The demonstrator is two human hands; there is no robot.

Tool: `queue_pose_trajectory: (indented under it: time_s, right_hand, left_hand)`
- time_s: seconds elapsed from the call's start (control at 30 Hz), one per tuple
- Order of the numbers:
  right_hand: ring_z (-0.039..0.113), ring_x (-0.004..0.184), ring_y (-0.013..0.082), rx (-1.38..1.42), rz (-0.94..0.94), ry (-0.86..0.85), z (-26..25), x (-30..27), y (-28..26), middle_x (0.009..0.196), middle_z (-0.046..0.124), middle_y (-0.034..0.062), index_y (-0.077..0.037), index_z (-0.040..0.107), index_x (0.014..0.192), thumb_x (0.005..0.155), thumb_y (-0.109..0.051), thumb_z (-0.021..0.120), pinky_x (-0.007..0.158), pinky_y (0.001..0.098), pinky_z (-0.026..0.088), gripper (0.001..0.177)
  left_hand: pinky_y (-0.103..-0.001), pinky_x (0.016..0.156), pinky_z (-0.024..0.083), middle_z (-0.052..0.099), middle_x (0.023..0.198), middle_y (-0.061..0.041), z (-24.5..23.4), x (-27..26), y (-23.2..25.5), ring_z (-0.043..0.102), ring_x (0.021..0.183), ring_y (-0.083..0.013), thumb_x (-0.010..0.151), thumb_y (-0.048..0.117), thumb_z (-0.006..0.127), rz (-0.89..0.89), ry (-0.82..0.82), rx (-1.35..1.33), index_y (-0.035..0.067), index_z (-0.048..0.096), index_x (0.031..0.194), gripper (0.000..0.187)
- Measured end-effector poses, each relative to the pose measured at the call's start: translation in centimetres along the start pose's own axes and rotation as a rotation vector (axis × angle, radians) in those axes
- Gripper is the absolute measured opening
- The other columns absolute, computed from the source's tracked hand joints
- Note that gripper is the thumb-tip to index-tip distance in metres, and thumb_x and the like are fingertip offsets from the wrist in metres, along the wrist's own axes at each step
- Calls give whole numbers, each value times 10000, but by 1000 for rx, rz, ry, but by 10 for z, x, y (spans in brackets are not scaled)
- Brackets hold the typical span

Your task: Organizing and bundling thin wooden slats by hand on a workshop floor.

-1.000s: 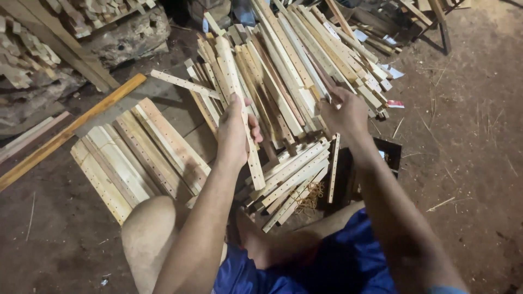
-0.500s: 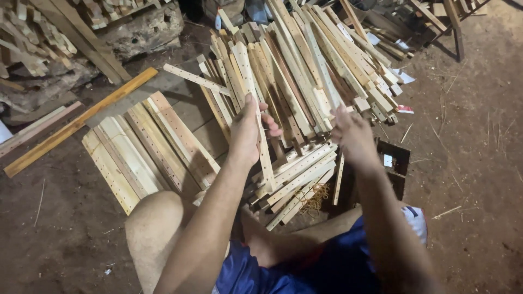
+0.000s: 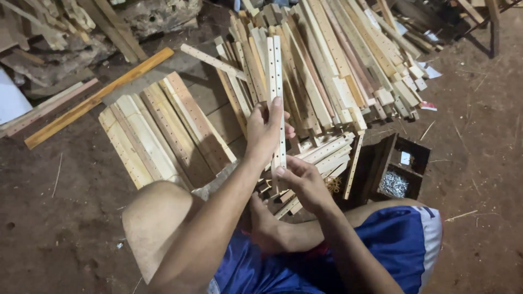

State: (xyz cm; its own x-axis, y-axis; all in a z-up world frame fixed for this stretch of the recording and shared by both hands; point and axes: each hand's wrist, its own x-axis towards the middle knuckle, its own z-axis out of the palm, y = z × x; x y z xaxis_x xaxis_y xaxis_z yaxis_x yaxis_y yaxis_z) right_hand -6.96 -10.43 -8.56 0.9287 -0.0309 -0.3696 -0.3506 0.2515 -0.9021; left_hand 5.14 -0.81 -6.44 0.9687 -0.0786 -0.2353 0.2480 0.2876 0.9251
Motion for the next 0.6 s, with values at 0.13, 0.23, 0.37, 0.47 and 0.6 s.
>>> queue_pose_trajectory:
  time_s: [0.13,0.23,0.37,0.47,0.6]
  right_hand:
    - [682,719,218,-24,33,-49,15,-4,-4,834,735,160,59,672,1290,888,-166,784,680,339,551,474]
    - [673,689,197,-20,53,-40,28,-4,1,782,711,136,77,685,1258,896,-164,772,642,323,550,443]
    - [702,728,213,-92,49,5,31,21,11,803,714,140,27,724,1200,1004,-306,660,709,378,573,391]
    - [752,820,310,-523,-66,108,33,59,29,846,756,172,-51,747,1159,981,-318,684,757,441,599,328]
    - [732,879,420,-964,-303,135,42,126,44,816,730,183,-84,753,1053,938,-256,663,767,493,579,226]
  left_hand:
    - [-402,513,685,706,868,-206,-14,-3,-3,730,574,-269,972,431,656,1,38,40,-28,545,1055,480]
    - [-324,369,610,684,819,-187,-31,1,-8,653,479,-212,989,399,617,-18,120,106,-14,522,1014,424]
    - [-310,388,589,656,816,-156,-66,17,1,633,483,-179,1022,428,538,4,268,214,-53,475,1143,500]
    - [-271,418,563,618,754,-92,-86,14,34,618,483,-155,1049,447,481,-27,347,236,-55,483,1181,518]
    - [-305,388,511,594,598,-101,-108,28,41,591,382,-218,1021,445,508,-13,486,156,15,517,1031,430]
